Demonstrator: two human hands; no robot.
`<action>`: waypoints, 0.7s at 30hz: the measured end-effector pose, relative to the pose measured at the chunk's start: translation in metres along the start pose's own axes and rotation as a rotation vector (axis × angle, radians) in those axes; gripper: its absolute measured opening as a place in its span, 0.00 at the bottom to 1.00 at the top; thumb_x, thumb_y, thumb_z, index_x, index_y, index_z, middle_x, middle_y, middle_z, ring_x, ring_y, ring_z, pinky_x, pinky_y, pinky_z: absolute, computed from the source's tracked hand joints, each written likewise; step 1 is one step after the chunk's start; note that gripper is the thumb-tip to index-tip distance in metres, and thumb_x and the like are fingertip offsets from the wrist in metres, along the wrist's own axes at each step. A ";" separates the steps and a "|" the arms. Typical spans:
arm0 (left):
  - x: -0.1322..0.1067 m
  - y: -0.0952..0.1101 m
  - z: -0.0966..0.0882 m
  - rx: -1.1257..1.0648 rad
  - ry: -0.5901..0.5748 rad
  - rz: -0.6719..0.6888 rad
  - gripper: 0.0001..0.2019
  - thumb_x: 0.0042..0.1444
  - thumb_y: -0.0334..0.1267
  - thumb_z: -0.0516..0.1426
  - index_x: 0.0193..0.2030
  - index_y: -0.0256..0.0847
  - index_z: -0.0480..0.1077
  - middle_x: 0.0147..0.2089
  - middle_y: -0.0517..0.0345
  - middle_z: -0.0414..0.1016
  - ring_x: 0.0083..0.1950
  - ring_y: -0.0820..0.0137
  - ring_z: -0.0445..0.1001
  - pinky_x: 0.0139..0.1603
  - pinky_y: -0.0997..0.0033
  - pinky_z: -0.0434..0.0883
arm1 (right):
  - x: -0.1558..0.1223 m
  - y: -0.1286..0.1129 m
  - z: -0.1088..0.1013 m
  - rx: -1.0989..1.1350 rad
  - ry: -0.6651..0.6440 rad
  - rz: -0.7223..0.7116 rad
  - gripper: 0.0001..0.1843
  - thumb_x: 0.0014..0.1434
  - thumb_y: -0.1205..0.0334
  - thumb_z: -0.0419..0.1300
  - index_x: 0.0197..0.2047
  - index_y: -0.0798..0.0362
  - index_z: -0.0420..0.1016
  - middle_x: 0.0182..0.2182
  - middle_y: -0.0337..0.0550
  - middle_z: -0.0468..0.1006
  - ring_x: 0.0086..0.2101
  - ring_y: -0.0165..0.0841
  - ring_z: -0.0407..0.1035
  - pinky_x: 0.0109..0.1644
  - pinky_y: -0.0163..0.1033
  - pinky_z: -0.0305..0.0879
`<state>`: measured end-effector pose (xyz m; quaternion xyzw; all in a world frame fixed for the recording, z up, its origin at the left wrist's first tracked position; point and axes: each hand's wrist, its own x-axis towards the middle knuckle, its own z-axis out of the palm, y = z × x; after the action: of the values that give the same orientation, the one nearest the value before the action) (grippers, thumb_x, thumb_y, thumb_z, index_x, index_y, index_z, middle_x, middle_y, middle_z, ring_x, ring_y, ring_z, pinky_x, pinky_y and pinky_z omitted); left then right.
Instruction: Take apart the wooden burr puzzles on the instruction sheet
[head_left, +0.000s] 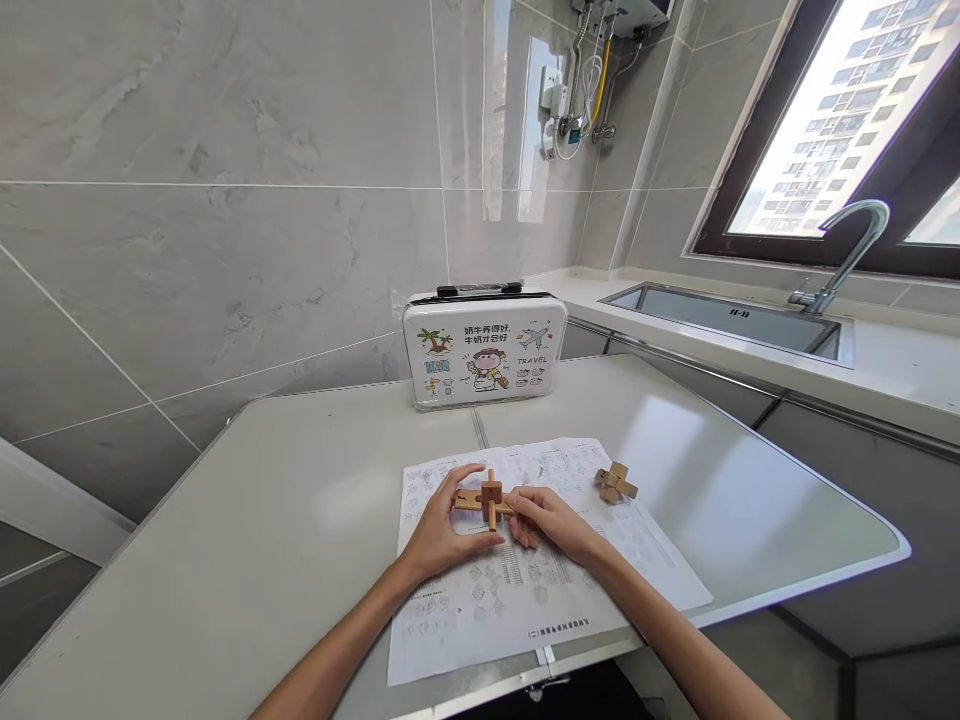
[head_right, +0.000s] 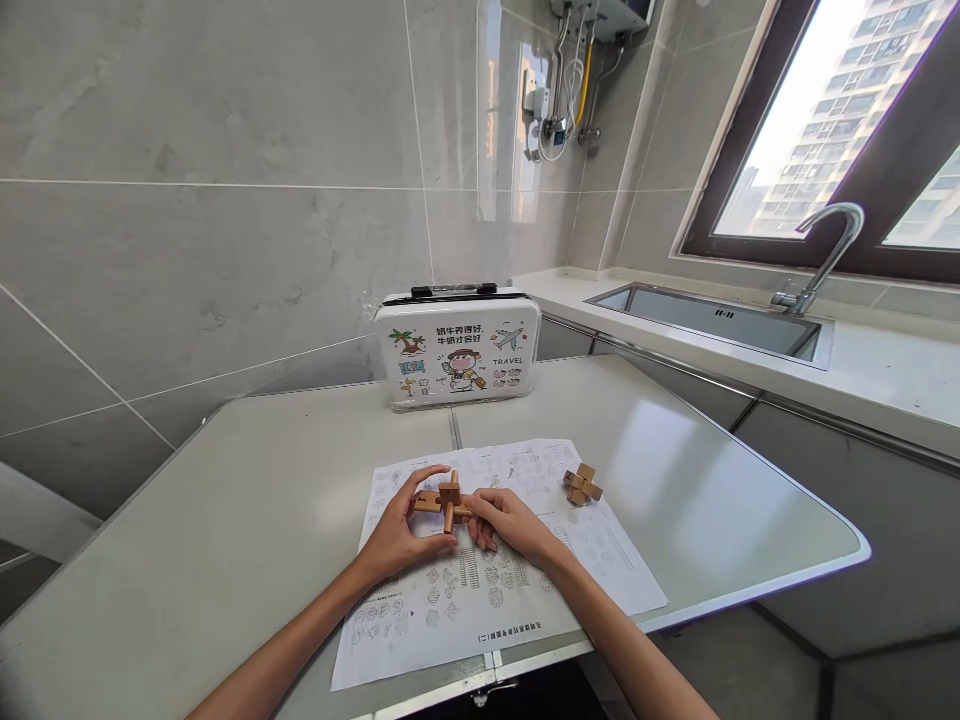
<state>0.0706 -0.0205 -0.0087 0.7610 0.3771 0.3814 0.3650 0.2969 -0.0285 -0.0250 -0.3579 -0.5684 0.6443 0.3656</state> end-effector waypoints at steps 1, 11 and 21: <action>0.000 0.000 0.000 -0.013 -0.004 0.013 0.39 0.48 0.47 0.74 0.67 0.55 0.67 0.71 0.50 0.66 0.69 0.51 0.69 0.70 0.49 0.68 | 0.000 0.001 0.000 0.036 -0.005 0.009 0.28 0.64 0.34 0.60 0.31 0.52 0.70 0.22 0.37 0.74 0.20 0.28 0.64 0.26 0.35 0.59; 0.003 -0.004 -0.001 -0.217 -0.051 -0.026 0.28 0.53 0.43 0.72 0.60 0.53 0.75 0.72 0.50 0.62 0.52 0.60 0.82 0.63 0.49 0.76 | 0.003 0.005 -0.002 0.145 0.026 0.006 0.27 0.63 0.36 0.63 0.31 0.53 0.70 0.23 0.36 0.73 0.19 0.26 0.64 0.24 0.33 0.61; 0.002 0.004 -0.001 -0.192 -0.001 -0.097 0.11 0.56 0.46 0.69 0.43 0.45 0.82 0.75 0.54 0.61 0.41 0.69 0.80 0.57 0.49 0.80 | 0.007 0.007 -0.003 0.191 0.094 0.010 0.26 0.60 0.36 0.66 0.32 0.53 0.71 0.24 0.36 0.73 0.20 0.26 0.63 0.22 0.32 0.59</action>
<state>0.0721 -0.0207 -0.0045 0.7035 0.3749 0.3975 0.4545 0.2958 -0.0216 -0.0330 -0.3542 -0.4848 0.6798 0.4211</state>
